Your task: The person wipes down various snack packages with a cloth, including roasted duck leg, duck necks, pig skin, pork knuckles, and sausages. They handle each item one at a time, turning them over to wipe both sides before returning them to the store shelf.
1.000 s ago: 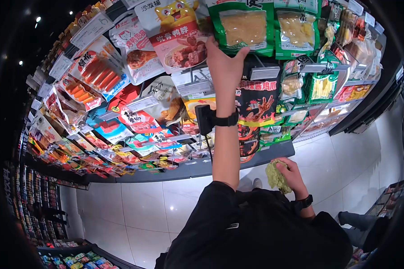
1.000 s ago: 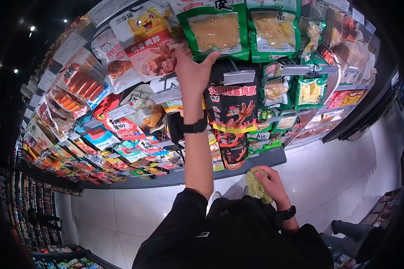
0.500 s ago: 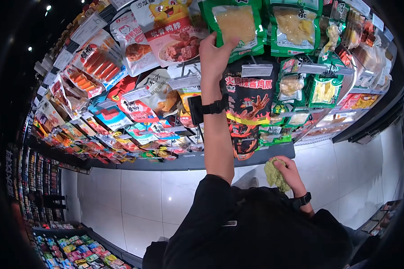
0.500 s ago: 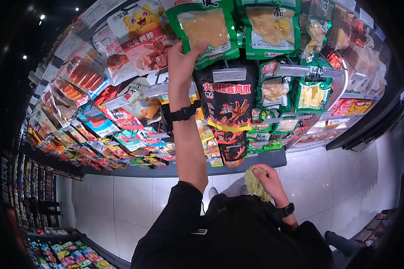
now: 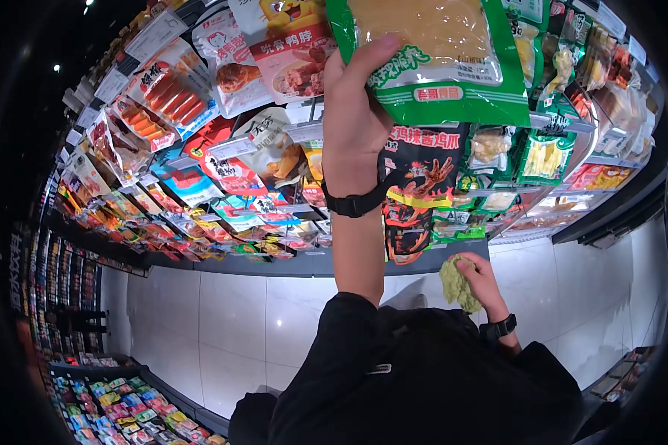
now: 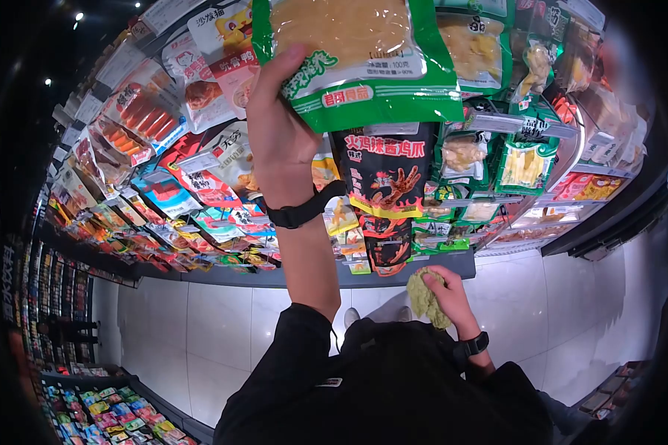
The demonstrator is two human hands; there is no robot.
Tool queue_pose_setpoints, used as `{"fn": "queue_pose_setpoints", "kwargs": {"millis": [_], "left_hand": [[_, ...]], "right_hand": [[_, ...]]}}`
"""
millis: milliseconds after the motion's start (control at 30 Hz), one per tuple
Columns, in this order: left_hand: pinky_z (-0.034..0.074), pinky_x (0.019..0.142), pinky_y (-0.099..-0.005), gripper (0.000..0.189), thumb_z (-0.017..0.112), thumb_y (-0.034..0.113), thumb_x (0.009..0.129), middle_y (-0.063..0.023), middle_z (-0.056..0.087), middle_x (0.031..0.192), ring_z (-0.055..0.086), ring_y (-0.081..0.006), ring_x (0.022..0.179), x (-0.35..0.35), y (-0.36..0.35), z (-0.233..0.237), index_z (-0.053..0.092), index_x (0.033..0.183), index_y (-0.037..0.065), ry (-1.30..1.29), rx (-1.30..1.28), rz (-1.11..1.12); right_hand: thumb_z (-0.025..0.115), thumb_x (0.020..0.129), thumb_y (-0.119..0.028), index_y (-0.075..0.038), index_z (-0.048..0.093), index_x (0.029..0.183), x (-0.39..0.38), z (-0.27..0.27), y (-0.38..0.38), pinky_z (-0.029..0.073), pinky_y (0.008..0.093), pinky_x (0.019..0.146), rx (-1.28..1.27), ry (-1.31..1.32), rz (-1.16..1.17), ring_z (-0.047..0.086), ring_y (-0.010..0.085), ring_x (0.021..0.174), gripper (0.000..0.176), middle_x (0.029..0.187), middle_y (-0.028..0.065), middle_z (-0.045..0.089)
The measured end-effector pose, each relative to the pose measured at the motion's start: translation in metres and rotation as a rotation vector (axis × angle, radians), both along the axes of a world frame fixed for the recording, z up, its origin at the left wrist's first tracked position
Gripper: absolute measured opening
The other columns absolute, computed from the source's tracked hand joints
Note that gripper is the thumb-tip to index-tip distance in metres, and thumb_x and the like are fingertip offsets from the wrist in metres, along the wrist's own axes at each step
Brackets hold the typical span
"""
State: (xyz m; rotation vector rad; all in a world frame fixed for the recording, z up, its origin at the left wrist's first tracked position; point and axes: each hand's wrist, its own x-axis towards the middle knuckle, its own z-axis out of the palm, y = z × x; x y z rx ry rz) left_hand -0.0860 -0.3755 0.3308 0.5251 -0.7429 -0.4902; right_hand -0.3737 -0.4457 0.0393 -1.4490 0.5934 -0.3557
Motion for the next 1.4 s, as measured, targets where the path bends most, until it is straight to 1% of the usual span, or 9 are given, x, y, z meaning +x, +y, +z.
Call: {"fn": "queue_pose_setpoints", "kwargs": {"millis": [200, 300, 367, 567, 733, 867, 1033, 1167, 1400], "left_hand": [[0.063, 0.073, -0.0385, 0.031, 0.066, -0.002, 0.084, -0.0112, 0.07, 0.092, 0.073, -0.023, 0.081, -0.04, 0.04, -0.032, 0.062, 0.114, -0.001, 0.352, -0.011, -0.337], [0.053, 0.102, -0.0394, 0.068, 0.066, -0.002, 0.085, -0.0154, 0.061, 0.134, 0.064, -0.0255, 0.12, -0.075, 0.07, -0.089, 0.042, 0.148, -0.001, 0.256, 0.225, -0.373], [0.047, 0.109, -0.04, 0.073, 0.069, -0.001, 0.086, -0.0145, 0.056, 0.143, 0.057, -0.0256, 0.13, -0.095, 0.086, -0.129, 0.037, 0.152, 0.0, 0.314, 0.346, -0.486], [0.038, 0.118, -0.0429, 0.079, 0.066, -0.004, 0.09, -0.0147, 0.043, 0.156, 0.044, -0.0277, 0.144, -0.121, 0.093, -0.286, 0.026, 0.158, 0.003, 0.36, 0.442, -0.623], [0.034, 0.12, -0.0443, 0.085, 0.066, 0.001, 0.09, -0.0166, 0.038, 0.159, 0.038, -0.0296, 0.147, -0.133, 0.09, -0.325, 0.019, 0.16, 0.003, 0.52, 0.485, -0.728], [0.043, 0.115, -0.0522, 0.063, 0.061, 0.004, 0.089, -0.0246, 0.053, 0.145, 0.056, -0.0382, 0.132, -0.145, 0.085, -0.339, 0.04, 0.148, -0.007, 0.633, 0.672, -0.622], [0.043, 0.115, -0.0516, 0.065, 0.053, 0.005, 0.085, -0.0252, 0.052, 0.146, 0.055, -0.0385, 0.133, -0.159, 0.072, -0.369, 0.04, 0.147, -0.009, 0.811, 0.358, -0.749], [0.044, 0.114, -0.0503, 0.063, 0.051, 0.008, 0.087, -0.0241, 0.053, 0.145, 0.058, -0.0359, 0.13, -0.166, 0.073, -0.379, 0.041, 0.147, -0.007, 0.762, 0.386, -0.891], [0.049, 0.109, -0.0497, 0.061, 0.049, 0.007, 0.085, -0.0208, 0.06, 0.136, 0.063, -0.0338, 0.122, -0.162, 0.092, -0.39, 0.044, 0.145, -0.004, 0.801, 0.457, -0.925]], "right_hand": [[0.064, 0.1, -0.012, 0.002, 0.069, 0.11, 0.003, 0.004, -0.003, 0.05, 0.0277, 0.085, -0.026, -0.018, -0.041, 0.061, 0.0094, 0.091, 0.018, 0.095, 0.001, 0.069], [0.064, 0.098, -0.011, 0.0, 0.067, 0.108, -0.014, -0.053, -0.009, 0.05, 0.0282, 0.084, -0.152, -0.088, -0.233, 0.058, 0.0091, 0.088, 0.015, 0.092, -0.0017, 0.063], [0.057, 0.101, -0.013, -0.001, 0.064, 0.117, -0.025, -0.057, -0.025, 0.049, 0.0275, 0.087, 0.25, -0.178, -0.149, 0.058, 0.0087, 0.094, 0.021, 0.099, -0.0006, 0.063], [0.05, 0.106, -0.039, 0.001, 0.06, 0.131, -0.031, 0.01, -0.029, 0.051, 0.0326, 0.096, 0.536, -0.339, -0.307, 0.065, 0.0146, 0.105, 0.047, 0.117, 0.0062, 0.068], [0.074, 0.09, 0.0, 0.0, 0.06, 0.127, -0.03, 0.023, -0.032, 0.051, 0.0262, 0.088, 0.141, -0.064, -0.034, 0.062, 0.009, 0.098, 0.039, 0.109, 0.0021, 0.067], [0.073, 0.091, -0.002, -0.001, 0.062, 0.123, -0.033, 0.023, -0.032, 0.051, 0.0267, 0.085, 0.028, 0.069, 0.062, 0.062, 0.0086, 0.093, 0.034, 0.105, 0.0003, 0.067], [0.048, 0.1, -0.012, -0.001, 0.058, 0.13, -0.038, 0.049, -0.05, 0.049, 0.0325, 0.091, -0.124, -0.228, -0.376, 0.061, 0.0198, 0.105, 0.034, 0.116, 0.0101, 0.064], [0.047, 0.087, -0.002, -0.001, 0.054, 0.138, -0.021, 0.093, -0.016, 0.039, 0.0428, 0.111, -0.666, -0.103, 0.08, 0.052, 0.0405, 0.126, 0.051, 0.136, 0.0234, 0.051], [0.056, 0.095, -0.01, -0.006, 0.052, 0.144, 0.011, 0.045, 0.017, 0.036, 0.0514, 0.116, -0.937, -0.091, 0.432, 0.048, 0.0405, 0.136, 0.049, 0.146, 0.0168, 0.054]]}}
